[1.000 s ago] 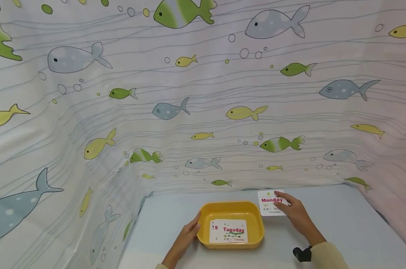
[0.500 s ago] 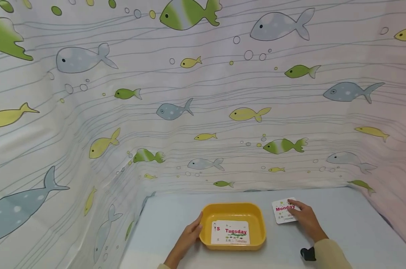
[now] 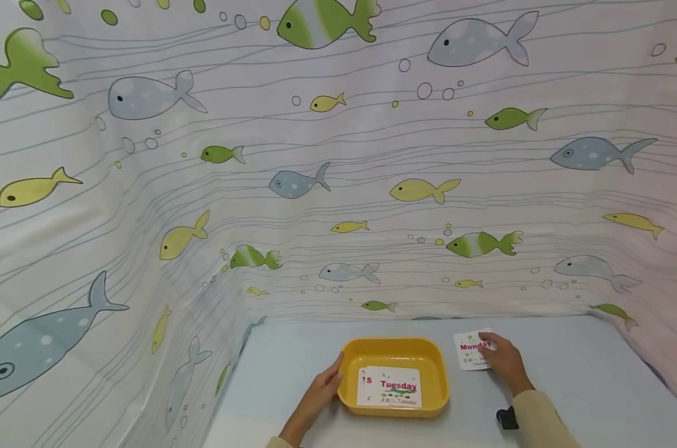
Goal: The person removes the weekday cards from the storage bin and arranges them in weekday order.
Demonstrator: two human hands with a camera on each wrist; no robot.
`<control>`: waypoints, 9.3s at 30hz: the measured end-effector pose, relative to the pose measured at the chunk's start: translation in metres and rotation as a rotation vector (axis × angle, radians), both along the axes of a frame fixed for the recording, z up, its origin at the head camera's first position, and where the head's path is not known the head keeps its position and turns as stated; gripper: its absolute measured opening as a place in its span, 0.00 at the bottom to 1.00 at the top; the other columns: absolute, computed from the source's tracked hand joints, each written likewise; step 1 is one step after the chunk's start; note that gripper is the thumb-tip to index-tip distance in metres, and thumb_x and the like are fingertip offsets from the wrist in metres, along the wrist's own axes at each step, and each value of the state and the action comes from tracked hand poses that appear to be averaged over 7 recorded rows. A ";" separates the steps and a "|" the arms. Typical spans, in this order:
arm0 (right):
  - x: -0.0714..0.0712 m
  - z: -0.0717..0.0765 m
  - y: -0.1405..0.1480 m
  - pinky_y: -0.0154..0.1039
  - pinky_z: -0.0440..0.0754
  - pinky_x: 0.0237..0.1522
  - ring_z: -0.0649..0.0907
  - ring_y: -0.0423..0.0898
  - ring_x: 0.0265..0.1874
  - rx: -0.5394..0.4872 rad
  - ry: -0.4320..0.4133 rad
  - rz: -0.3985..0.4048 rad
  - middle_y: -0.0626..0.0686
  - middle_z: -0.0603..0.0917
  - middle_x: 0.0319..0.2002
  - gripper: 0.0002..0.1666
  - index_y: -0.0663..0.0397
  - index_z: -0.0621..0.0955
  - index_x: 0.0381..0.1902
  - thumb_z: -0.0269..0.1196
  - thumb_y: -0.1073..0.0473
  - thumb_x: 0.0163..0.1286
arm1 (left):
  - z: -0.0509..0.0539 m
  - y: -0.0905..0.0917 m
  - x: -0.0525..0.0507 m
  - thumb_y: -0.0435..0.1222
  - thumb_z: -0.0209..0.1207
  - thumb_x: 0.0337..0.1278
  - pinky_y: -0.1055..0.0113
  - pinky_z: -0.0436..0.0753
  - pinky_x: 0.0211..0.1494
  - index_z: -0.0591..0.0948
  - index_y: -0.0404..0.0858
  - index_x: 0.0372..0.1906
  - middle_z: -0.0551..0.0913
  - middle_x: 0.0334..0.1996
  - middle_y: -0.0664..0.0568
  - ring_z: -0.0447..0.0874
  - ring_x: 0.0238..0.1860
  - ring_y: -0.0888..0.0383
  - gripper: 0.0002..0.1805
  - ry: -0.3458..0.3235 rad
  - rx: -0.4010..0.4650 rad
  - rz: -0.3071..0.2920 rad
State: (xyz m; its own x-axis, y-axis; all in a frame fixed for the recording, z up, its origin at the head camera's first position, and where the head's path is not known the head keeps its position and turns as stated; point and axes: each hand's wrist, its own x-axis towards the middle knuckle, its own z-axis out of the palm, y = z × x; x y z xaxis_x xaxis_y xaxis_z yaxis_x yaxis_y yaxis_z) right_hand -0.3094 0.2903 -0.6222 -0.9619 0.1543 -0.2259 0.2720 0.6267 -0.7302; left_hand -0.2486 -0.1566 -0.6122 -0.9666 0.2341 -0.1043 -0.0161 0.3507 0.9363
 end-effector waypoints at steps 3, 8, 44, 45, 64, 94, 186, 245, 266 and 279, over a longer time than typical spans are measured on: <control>-0.001 -0.002 0.000 0.72 0.57 0.69 0.58 0.76 0.69 0.065 0.045 0.030 0.77 0.60 0.71 0.30 0.65 0.70 0.68 0.61 0.58 0.72 | 0.001 0.002 0.000 0.44 0.45 0.79 0.45 0.73 0.70 0.60 0.51 0.77 0.60 0.77 0.47 0.61 0.76 0.42 0.27 0.005 -0.024 0.006; -0.002 -0.006 -0.002 0.66 0.75 0.55 0.77 0.67 0.49 0.196 0.161 0.074 0.75 0.76 0.53 0.25 0.69 0.75 0.60 0.64 0.63 0.67 | 0.002 0.003 0.001 0.43 0.44 0.79 0.42 0.64 0.75 0.59 0.50 0.78 0.59 0.77 0.48 0.57 0.77 0.43 0.27 0.012 -0.035 0.005; 0.006 0.004 0.002 0.72 0.72 0.56 0.70 0.74 0.51 0.206 0.049 0.043 0.82 0.65 0.57 0.45 0.73 0.69 0.63 0.58 0.35 0.71 | 0.001 -0.001 -0.006 0.46 0.45 0.79 0.42 0.56 0.78 0.58 0.48 0.78 0.57 0.78 0.51 0.54 0.78 0.43 0.29 0.033 -0.036 -0.033; 0.007 0.005 0.002 0.72 0.72 0.58 0.70 0.73 0.51 0.204 0.056 0.053 0.82 0.65 0.57 0.46 0.74 0.68 0.62 0.58 0.34 0.70 | 0.001 -0.001 -0.007 0.46 0.45 0.78 0.42 0.56 0.78 0.58 0.48 0.78 0.57 0.78 0.52 0.54 0.78 0.44 0.29 0.034 -0.034 -0.037; 0.017 0.038 -0.026 0.68 0.75 0.58 0.74 0.72 0.57 0.182 0.235 0.165 0.76 0.72 0.61 0.39 0.70 0.72 0.61 0.64 0.42 0.69 | -0.004 0.000 0.000 0.47 0.47 0.78 0.41 0.59 0.76 0.59 0.48 0.78 0.58 0.77 0.48 0.56 0.77 0.40 0.30 0.040 -0.019 -0.013; 0.020 0.080 -0.117 0.51 0.85 0.55 0.84 0.58 0.55 -0.020 0.345 0.499 0.60 0.84 0.56 0.25 0.53 0.77 0.56 0.70 0.51 0.65 | -0.002 0.000 -0.002 0.47 0.48 0.77 0.41 0.58 0.76 0.59 0.47 0.78 0.59 0.77 0.48 0.56 0.77 0.41 0.30 0.013 -0.005 -0.022; -0.019 0.028 -0.147 0.61 0.74 0.65 0.79 0.47 0.51 0.120 0.034 0.808 0.46 0.85 0.54 0.34 0.51 0.83 0.55 0.78 0.46 0.51 | -0.007 0.004 -0.004 0.49 0.54 0.72 0.61 0.88 0.49 0.63 0.52 0.76 0.60 0.77 0.47 0.62 0.75 0.41 0.31 -0.061 0.105 0.048; -0.002 0.038 -0.154 0.34 0.69 0.35 0.71 0.38 0.31 0.217 0.061 0.889 0.45 0.73 0.34 0.29 0.44 0.73 0.40 0.81 0.52 0.48 | -0.008 0.007 0.002 0.44 0.53 0.74 0.53 0.88 0.50 0.63 0.49 0.77 0.59 0.76 0.40 0.74 0.67 0.45 0.31 -0.106 0.209 0.045; -0.001 0.046 -0.168 0.47 0.80 0.57 0.73 0.40 0.39 0.333 0.066 0.880 0.41 0.76 0.41 0.30 0.43 0.71 0.48 0.77 0.54 0.54 | -0.011 0.005 0.003 0.45 0.54 0.74 0.56 0.89 0.46 0.62 0.50 0.77 0.59 0.77 0.40 0.79 0.61 0.51 0.31 -0.126 0.218 0.043; -0.006 0.052 -0.161 0.43 0.82 0.45 0.79 0.41 0.39 0.012 0.192 0.817 0.44 0.84 0.44 0.11 0.47 0.81 0.49 0.65 0.58 0.70 | -0.011 0.005 -0.001 0.44 0.53 0.74 0.54 0.87 0.52 0.63 0.51 0.76 0.58 0.77 0.43 0.71 0.70 0.44 0.30 -0.114 0.213 0.050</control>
